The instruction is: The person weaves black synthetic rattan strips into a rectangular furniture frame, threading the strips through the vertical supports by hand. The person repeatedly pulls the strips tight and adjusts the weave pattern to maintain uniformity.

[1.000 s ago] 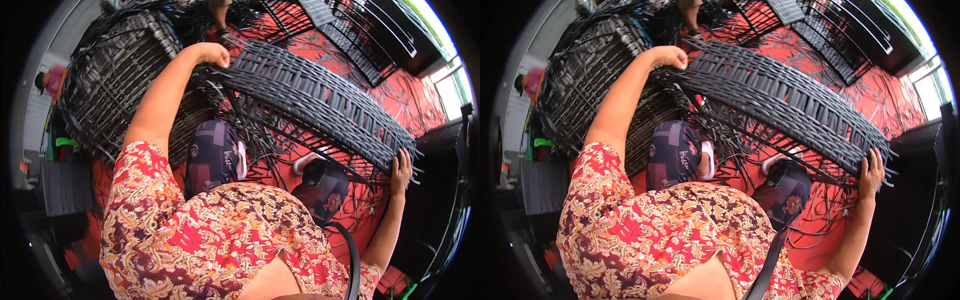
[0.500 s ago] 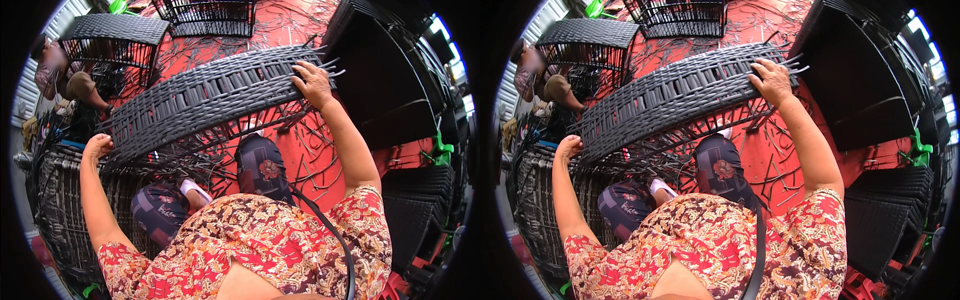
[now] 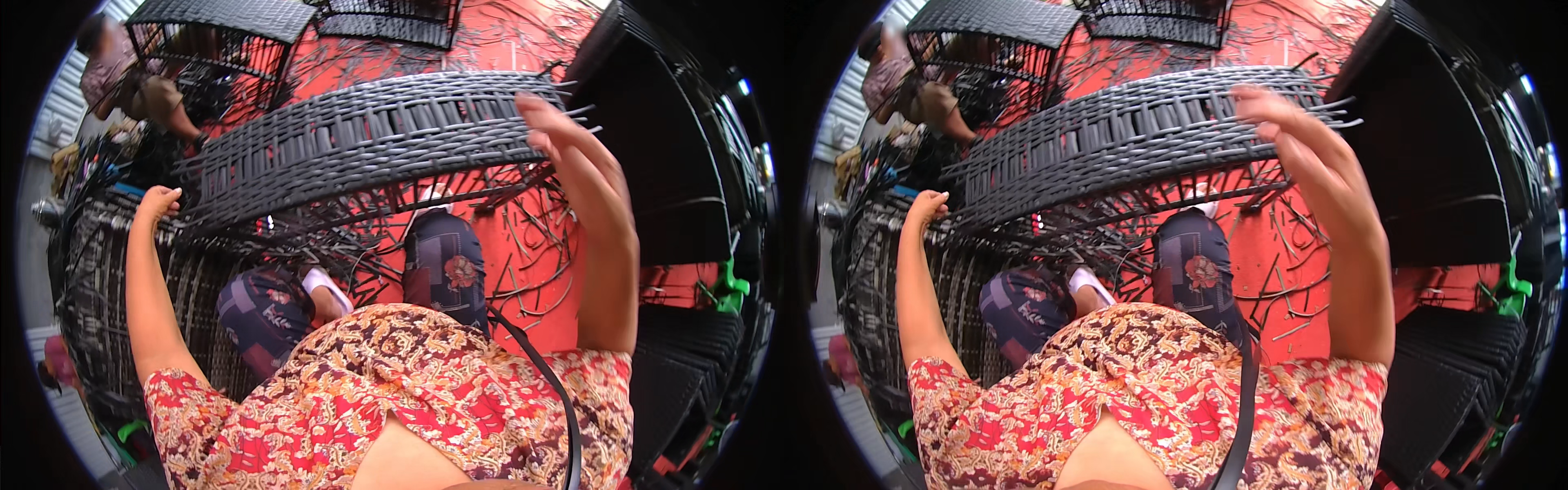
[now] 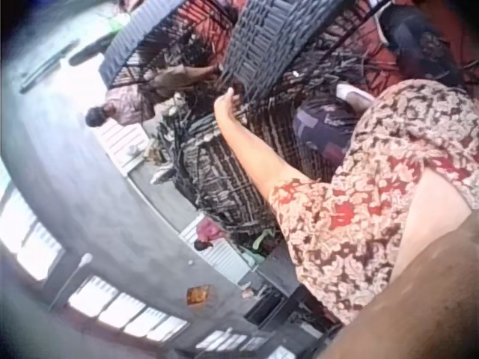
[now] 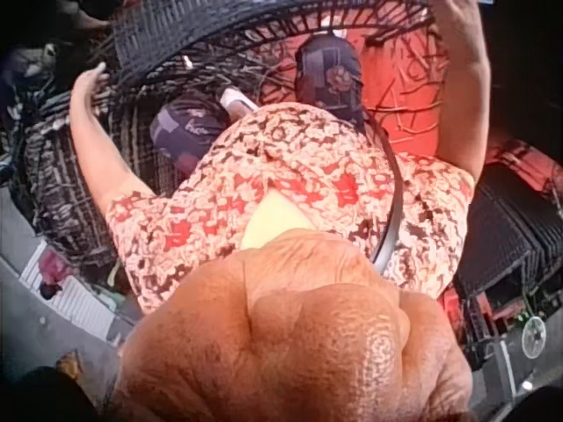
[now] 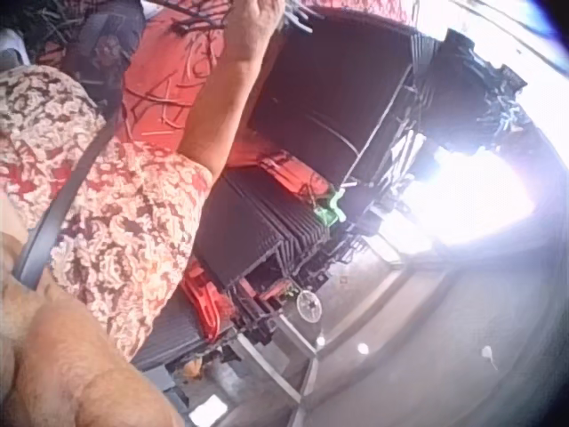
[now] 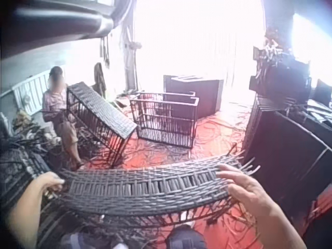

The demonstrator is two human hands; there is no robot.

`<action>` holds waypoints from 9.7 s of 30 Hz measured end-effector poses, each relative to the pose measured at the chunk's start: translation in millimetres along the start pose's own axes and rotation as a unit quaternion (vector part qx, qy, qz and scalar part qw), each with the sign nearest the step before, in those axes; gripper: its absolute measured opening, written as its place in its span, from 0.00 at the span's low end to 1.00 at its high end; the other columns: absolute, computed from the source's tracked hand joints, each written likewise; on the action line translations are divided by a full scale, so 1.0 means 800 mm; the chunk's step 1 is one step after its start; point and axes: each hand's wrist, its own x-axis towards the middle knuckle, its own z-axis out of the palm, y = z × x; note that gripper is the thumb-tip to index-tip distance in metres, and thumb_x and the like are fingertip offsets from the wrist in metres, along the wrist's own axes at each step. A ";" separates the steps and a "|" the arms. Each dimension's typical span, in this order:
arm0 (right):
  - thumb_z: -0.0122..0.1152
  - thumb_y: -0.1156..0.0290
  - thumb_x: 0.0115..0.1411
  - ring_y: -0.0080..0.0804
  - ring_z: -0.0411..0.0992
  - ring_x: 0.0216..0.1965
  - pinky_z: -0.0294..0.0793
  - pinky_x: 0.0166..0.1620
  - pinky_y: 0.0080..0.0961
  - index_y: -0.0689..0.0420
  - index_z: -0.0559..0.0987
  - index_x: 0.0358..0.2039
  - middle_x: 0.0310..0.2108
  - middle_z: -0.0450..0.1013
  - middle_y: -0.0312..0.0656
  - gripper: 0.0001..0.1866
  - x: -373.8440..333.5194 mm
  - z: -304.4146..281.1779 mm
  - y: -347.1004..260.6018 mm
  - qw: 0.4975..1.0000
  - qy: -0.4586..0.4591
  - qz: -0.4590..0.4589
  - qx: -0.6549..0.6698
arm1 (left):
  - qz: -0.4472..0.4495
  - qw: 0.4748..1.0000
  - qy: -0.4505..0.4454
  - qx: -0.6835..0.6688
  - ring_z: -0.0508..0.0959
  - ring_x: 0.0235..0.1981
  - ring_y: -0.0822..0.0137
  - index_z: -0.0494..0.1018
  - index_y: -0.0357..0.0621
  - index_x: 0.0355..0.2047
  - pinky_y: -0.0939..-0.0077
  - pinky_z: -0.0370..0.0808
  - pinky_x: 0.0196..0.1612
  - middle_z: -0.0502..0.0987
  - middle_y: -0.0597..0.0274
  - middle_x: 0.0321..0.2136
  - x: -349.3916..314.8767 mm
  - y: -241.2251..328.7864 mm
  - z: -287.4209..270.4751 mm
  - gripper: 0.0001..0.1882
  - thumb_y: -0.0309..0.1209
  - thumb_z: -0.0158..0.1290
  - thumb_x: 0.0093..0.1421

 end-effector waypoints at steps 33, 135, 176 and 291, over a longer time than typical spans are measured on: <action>0.50 0.76 0.60 0.13 0.65 0.20 0.63 0.23 0.10 0.60 0.70 0.33 0.23 0.71 0.34 0.02 -0.064 0.160 -0.015 0.936 0.055 0.242 0.250 | 0.244 0.781 -0.324 -0.475 0.69 0.24 0.80 0.74 0.38 0.36 0.87 0.66 0.29 0.73 0.70 0.24 -0.368 0.292 0.344 0.07 0.26 0.51 0.58; 0.41 0.74 0.63 0.47 0.64 0.53 0.65 0.56 0.41 0.67 0.69 0.45 0.49 0.68 0.53 0.13 -0.220 -0.446 0.041 0.725 0.641 -0.093 0.236 | 0.600 0.751 0.028 0.273 0.47 0.64 0.59 0.56 0.46 0.59 0.60 0.41 0.63 0.51 0.54 0.62 -0.187 0.540 0.598 0.36 0.57 0.34 0.59; 0.40 0.70 0.65 0.41 0.64 0.54 0.62 0.59 0.33 0.62 0.69 0.49 0.49 0.67 0.53 0.15 -0.085 -0.326 -0.005 0.868 0.480 -0.069 0.110 | 0.594 0.785 0.068 0.160 0.48 0.63 0.52 0.51 0.34 0.59 0.61 0.43 0.63 0.50 0.45 0.61 -0.189 0.535 0.598 0.47 0.60 0.45 0.52; 0.48 0.26 0.40 0.47 0.67 0.47 0.64 0.53 0.40 0.74 0.68 0.44 0.43 0.69 0.57 0.55 -0.007 -0.193 0.359 0.735 0.197 0.025 0.648 | 0.659 0.729 0.062 0.177 0.63 0.56 0.55 0.67 0.40 0.51 0.67 0.53 0.59 0.66 0.53 0.53 -0.198 0.521 0.535 0.21 0.37 0.46 0.59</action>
